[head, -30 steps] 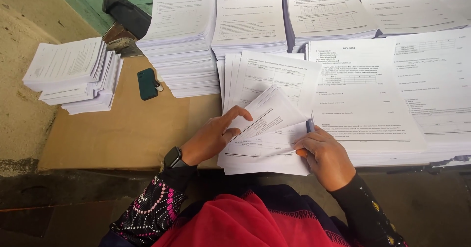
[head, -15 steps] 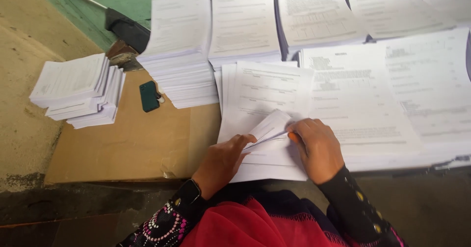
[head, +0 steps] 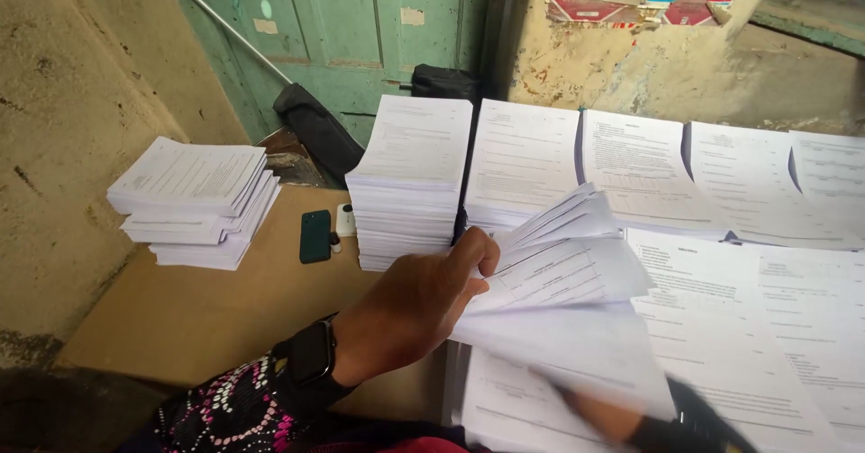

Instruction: Sorting and collating printed documents into organized stacks on a workbench.

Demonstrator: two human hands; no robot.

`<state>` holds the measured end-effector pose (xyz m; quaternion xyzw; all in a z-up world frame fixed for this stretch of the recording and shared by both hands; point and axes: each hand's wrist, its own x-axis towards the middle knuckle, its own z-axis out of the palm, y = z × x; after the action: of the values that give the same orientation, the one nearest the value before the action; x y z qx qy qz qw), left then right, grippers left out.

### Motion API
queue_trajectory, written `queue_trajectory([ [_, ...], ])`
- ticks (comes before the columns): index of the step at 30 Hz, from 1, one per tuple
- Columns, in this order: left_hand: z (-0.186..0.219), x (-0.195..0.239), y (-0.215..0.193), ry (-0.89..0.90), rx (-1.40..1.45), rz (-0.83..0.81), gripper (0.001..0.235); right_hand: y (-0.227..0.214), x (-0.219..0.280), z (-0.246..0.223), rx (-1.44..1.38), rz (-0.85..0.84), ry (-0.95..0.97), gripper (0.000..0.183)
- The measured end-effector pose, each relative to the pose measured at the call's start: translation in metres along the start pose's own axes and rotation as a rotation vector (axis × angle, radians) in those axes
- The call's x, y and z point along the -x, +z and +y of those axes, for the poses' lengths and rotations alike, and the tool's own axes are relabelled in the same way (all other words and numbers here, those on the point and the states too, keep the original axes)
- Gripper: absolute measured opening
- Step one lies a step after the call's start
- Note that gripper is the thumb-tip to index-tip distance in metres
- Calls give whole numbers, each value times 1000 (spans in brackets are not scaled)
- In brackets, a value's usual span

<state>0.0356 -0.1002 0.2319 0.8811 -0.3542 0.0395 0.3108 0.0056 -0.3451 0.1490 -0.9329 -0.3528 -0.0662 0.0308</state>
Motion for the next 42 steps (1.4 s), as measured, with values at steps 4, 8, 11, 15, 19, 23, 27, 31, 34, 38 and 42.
queue_trajectory([
  [4, -31, -20, -64, 391, -344, 370, 28, -134, -100, -72, -54, 14, 98, 73],
  [8, -85, -51, -129, 724, -759, 815, 23, -127, -209, -50, -118, -2, 185, 56],
  [11, -145, -79, -137, 834, -724, 810, 16, -63, -269, 7, -173, 10, 280, 44],
  [15, -244, -115, -81, 753, -688, 891, 13, 27, -299, 77, -243, 22, 415, 31],
  [19, -327, -122, -12, 523, -566, 486, 14, 77, -290, 111, -392, 20, 492, 27],
  [23, -358, -124, 6, 332, -120, 123, 19, 72, -279, 117, -683, -4, 562, 28],
  [27, -350, -127, -10, 232, -54, 21, 30, 60, -284, 113, -681, -48, 605, 27],
  [31, -326, -129, -22, 123, -92, -98, 24, 69, -297, 119, -536, -9, 669, 19],
  [34, -301, -122, -46, 74, -73, -168, 27, 73, -305, 122, -469, 52, 705, 17],
  [38, -316, -122, -34, 107, -109, -143, 30, 69, -311, 118, -528, 200, 787, 20],
  [42, -337, -137, -40, 134, -149, 65, 20, 50, -301, 98, -620, 606, 684, 23],
])
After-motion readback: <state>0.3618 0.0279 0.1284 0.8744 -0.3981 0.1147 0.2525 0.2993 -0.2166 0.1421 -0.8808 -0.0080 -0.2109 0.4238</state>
